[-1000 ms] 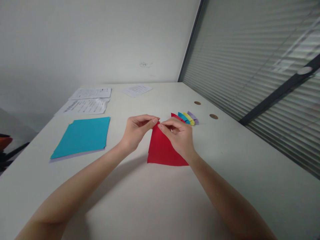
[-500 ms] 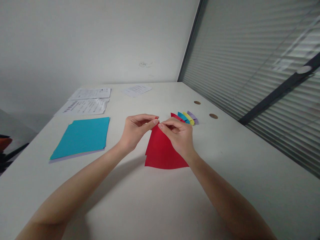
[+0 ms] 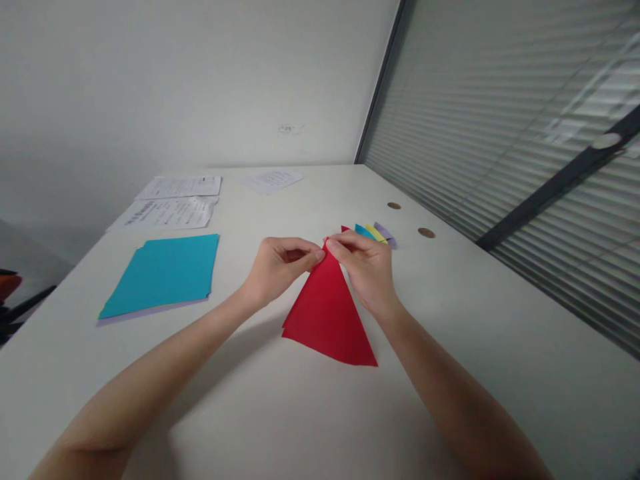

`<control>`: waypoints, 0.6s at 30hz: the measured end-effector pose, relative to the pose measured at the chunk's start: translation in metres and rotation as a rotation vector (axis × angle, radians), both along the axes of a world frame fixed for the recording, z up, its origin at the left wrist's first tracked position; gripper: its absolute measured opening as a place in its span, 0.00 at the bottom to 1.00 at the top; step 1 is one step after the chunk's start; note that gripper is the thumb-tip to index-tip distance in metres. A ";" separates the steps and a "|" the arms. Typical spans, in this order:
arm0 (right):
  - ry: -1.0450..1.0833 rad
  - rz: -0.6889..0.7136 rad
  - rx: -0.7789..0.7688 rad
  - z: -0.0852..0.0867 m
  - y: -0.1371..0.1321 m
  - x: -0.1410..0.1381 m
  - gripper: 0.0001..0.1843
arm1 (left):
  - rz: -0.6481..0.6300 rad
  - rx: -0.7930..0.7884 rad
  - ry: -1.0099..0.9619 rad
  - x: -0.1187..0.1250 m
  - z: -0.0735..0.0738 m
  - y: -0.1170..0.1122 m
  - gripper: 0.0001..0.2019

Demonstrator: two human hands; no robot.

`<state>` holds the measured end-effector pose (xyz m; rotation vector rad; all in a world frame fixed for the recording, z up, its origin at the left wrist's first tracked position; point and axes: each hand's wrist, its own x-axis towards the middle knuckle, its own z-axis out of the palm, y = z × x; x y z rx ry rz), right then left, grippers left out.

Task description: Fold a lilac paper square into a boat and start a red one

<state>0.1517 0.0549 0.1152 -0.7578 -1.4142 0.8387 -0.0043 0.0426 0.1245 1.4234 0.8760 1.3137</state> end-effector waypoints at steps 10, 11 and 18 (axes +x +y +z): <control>0.260 -0.052 -0.086 -0.001 0.009 0.004 0.03 | -0.104 -0.025 0.067 0.000 -0.009 0.002 0.09; 0.278 -0.054 -0.085 0.000 0.010 0.004 0.03 | -0.101 -0.030 0.071 -0.001 -0.008 0.002 0.09; 0.482 -0.167 -0.136 0.004 0.020 0.015 0.10 | -0.138 -0.045 0.168 -0.010 -0.005 0.009 0.09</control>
